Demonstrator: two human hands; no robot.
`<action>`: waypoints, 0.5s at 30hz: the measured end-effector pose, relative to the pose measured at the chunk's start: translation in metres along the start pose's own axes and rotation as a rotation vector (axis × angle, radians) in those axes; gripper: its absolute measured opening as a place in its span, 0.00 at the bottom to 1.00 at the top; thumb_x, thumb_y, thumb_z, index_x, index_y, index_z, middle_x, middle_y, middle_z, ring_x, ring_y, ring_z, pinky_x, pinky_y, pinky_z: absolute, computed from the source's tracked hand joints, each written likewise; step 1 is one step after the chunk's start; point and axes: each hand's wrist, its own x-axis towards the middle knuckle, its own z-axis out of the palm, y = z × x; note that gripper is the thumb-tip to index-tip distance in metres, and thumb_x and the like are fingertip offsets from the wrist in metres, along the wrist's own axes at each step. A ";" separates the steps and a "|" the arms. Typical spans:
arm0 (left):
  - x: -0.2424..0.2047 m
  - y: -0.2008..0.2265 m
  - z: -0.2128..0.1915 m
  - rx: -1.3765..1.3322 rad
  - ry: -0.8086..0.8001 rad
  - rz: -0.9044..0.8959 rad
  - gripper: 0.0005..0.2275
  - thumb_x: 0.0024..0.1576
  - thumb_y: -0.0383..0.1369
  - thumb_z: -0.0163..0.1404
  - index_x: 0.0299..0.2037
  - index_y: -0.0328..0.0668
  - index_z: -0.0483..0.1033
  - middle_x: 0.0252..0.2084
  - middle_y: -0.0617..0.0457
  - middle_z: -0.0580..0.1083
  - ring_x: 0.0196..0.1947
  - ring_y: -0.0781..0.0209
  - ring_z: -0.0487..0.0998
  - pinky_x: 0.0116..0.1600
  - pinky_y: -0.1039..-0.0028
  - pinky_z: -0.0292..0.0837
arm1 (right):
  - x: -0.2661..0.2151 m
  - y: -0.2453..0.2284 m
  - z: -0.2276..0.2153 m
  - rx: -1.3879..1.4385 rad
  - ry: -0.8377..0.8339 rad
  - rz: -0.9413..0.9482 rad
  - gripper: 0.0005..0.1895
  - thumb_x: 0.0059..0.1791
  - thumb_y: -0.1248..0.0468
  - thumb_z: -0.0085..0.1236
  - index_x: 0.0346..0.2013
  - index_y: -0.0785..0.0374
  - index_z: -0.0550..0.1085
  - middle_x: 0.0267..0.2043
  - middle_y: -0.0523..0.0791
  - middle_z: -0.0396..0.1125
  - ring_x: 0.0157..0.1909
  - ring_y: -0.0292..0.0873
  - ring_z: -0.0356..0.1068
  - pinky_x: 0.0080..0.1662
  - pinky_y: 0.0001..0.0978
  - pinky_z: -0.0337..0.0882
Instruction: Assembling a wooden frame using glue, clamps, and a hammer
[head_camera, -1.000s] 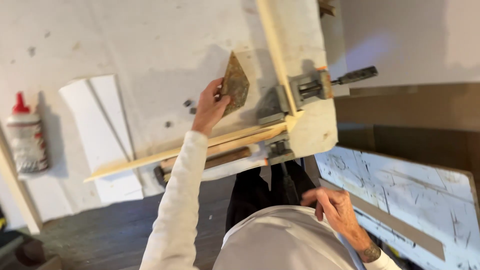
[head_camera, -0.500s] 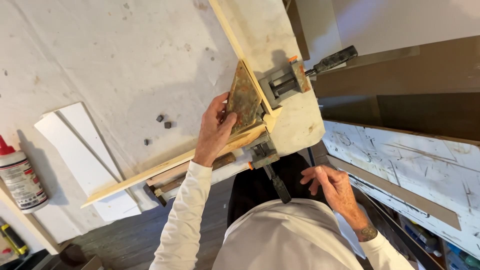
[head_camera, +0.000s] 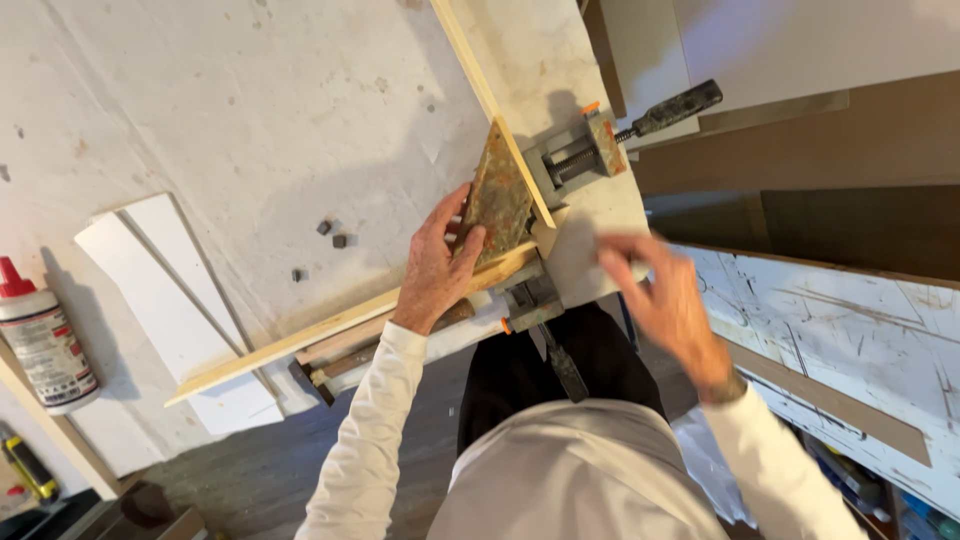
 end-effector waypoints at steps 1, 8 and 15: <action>0.000 -0.002 0.000 -0.027 -0.019 0.011 0.23 0.58 0.29 0.48 0.65 0.37 0.61 0.49 0.39 0.71 0.43 0.55 0.75 0.43 0.69 0.75 | 0.024 -0.013 -0.005 -0.034 0.055 -0.129 0.11 0.54 0.60 0.53 0.40 0.66 0.75 0.28 0.52 0.72 0.29 0.55 0.73 0.38 0.42 0.72; 0.007 -0.021 -0.003 0.073 -0.042 -0.035 0.23 0.59 0.36 0.49 0.64 0.47 0.62 0.43 0.50 0.72 0.31 0.65 0.73 0.36 0.75 0.78 | 0.151 -0.017 0.022 0.009 -0.125 -0.276 0.20 0.57 0.56 0.43 0.56 0.67 0.65 0.50 0.55 0.69 0.49 0.52 0.72 0.52 0.44 0.73; -0.038 -0.045 -0.065 0.247 -0.030 0.090 0.23 0.58 0.45 0.41 0.61 0.44 0.64 0.53 0.47 0.72 0.48 0.56 0.75 0.53 0.67 0.71 | 0.213 -0.028 0.052 -0.008 -0.394 0.127 0.23 0.49 0.55 0.53 0.56 0.56 0.60 0.42 0.39 0.72 0.39 0.37 0.71 0.46 0.31 0.71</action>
